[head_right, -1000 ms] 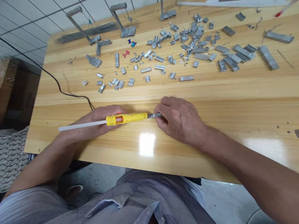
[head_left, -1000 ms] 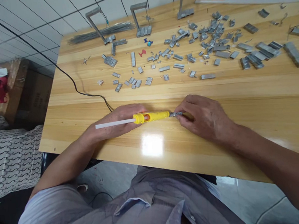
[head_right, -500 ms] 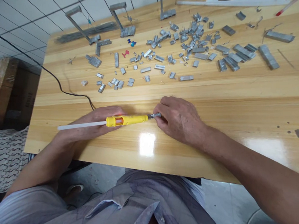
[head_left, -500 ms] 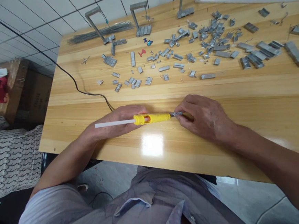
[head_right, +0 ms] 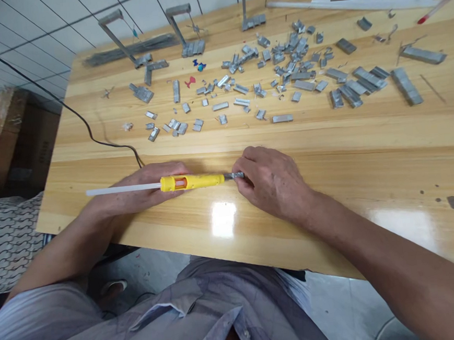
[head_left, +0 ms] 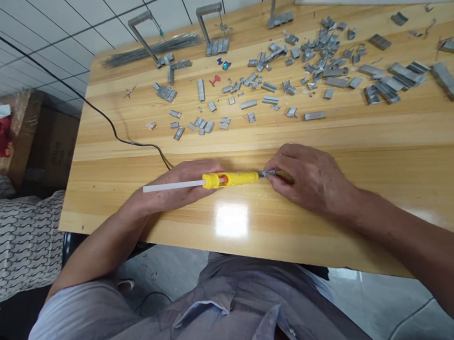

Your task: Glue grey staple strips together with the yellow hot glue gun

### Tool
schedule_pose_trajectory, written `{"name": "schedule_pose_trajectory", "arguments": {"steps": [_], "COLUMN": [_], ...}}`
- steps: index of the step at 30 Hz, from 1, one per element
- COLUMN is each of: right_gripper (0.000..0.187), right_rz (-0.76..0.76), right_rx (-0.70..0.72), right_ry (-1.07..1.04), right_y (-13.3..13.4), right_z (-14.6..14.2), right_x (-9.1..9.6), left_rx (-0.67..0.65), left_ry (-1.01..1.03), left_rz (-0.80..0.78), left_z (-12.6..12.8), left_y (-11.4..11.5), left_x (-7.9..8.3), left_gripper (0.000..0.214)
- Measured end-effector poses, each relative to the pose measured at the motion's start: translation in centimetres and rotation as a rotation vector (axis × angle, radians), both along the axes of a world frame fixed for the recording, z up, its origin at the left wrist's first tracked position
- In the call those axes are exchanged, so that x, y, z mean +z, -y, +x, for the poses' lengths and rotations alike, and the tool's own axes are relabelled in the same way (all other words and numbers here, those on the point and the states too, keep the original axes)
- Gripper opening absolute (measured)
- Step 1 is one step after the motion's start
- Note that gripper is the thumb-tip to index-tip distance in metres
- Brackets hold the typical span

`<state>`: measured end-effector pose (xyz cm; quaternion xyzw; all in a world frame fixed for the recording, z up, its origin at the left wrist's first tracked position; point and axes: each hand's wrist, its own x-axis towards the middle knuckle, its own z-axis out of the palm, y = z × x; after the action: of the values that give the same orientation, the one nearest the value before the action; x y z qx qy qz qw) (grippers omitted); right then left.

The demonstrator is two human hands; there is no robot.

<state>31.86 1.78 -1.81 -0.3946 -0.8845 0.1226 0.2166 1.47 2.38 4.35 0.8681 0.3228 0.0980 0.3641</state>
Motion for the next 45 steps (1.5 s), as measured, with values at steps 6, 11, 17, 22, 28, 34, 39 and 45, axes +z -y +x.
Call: {"name": "schedule_pose_trajectory", "arguments": {"steps": [6, 11, 17, 22, 28, 34, 39, 45], "right_gripper": [0.017, 0.017, 0.017, 0.015, 0.017, 0.017, 0.018, 0.017], "right_rz": [0.014, 0.002, 0.001, -0.001, 0.007, 0.022, 0.015, 0.013], "right_rx": [0.000, -0.002, -0.003, -0.010, -0.011, -0.004, 0.007, 0.005], "right_ry": [-0.008, -0.004, -0.002, -0.006, -0.012, -0.009, -0.006, -0.002], "right_y": [0.03, 0.03, 0.04, 0.03, 0.05, 0.04, -0.02, -0.02], "right_z": [-0.01, 0.01, -0.02, -0.01, -0.05, 0.05, 0.09, 0.07], "right_x": [-0.01, 0.05, 0.13, -0.03, 0.03, -0.05, -0.06, -0.10], "left_rx": [0.012, -0.013, 0.012, 0.019, 0.007, 0.050, 0.097, 0.108], "left_ry": [0.006, 0.006, 0.015, 0.033, -0.010, -0.034, -0.047, 0.001], "left_rz": [0.043, 0.030, 0.036, 0.015, -0.020, -0.046, -0.039, -0.030], "left_z": [-0.06, -0.38, -0.29, -0.26, -0.65, -0.27, 0.12, 0.24], "left_y": [0.14, 0.22, 0.37, 0.53, 0.22, 0.15, 0.30, 0.38], "left_x": [-0.33, -0.37, -0.39, -0.14, -0.15, -0.03, -0.03, -0.21], "left_gripper": [0.022, 0.020, 0.022, 0.022, 0.018, 0.022, 0.027, 0.027]}}
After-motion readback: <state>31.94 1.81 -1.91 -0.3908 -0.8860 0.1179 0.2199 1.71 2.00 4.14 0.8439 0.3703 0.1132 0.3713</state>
